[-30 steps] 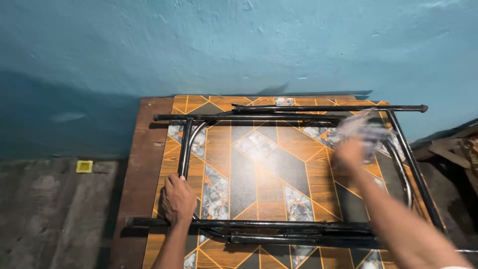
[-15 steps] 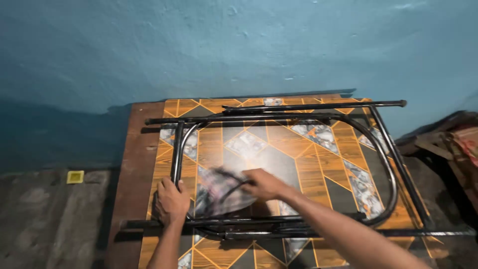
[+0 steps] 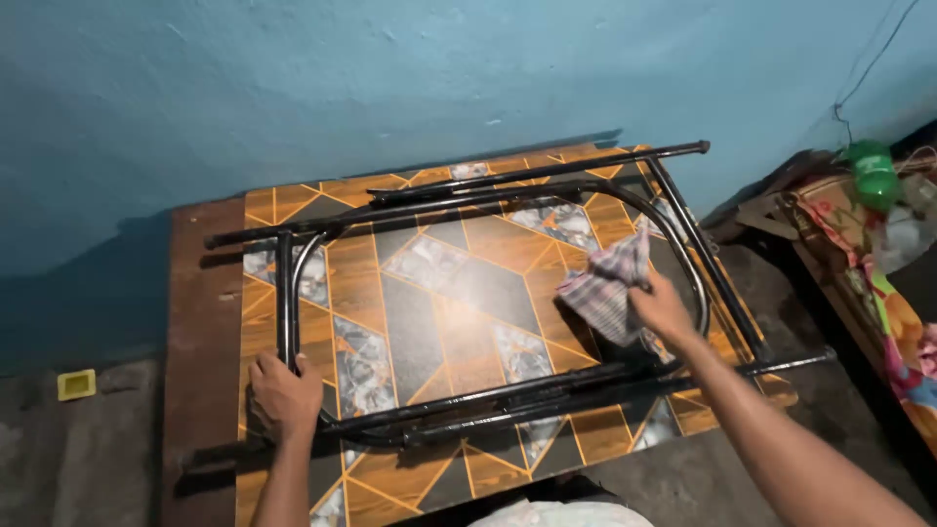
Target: Assembling a folding table by unfolding the metal legs and securing them to the underside of the tabletop.
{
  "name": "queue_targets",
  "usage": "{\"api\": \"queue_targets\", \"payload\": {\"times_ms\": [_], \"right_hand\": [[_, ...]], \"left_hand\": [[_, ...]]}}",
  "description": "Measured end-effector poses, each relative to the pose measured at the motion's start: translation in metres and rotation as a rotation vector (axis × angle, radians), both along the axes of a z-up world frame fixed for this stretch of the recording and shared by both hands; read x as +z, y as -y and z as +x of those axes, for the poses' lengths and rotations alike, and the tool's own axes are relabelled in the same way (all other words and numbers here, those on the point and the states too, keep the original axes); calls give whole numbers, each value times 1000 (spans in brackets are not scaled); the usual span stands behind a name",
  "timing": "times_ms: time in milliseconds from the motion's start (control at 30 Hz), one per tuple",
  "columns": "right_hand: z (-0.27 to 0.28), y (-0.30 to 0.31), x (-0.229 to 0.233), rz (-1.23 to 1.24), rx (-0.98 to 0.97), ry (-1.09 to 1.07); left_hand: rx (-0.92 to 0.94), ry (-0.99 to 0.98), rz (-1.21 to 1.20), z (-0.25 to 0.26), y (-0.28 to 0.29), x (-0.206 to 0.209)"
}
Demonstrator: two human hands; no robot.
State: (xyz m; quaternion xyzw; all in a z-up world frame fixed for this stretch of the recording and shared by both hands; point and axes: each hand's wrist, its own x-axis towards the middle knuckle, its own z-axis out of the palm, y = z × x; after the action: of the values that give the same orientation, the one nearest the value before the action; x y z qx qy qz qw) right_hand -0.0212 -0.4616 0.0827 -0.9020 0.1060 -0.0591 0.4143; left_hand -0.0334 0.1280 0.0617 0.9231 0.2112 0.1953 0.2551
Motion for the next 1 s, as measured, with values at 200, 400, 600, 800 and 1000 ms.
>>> {"api": "queue_targets", "payload": {"times_ms": [200, 400, 600, 800, 1000], "right_hand": [[-23, -1, 57, 272, -98, -69], [-56, 2, 100, 237, 25, -17], [-80, 20, 85, 242, -9, -112], [-90, -9, 68, 431, 175, -108], [-108, -48, 61, 463, 420, -138]], "left_hand": [[40, -106, 107, -9, 6, 6], [108, -27, 252, -37, 35, -5], [105, 80, 419, -65, 79, -11], [-125, -187, 247, -113, 164, 7], [-271, -448, 214, -135, 214, 50]]}}
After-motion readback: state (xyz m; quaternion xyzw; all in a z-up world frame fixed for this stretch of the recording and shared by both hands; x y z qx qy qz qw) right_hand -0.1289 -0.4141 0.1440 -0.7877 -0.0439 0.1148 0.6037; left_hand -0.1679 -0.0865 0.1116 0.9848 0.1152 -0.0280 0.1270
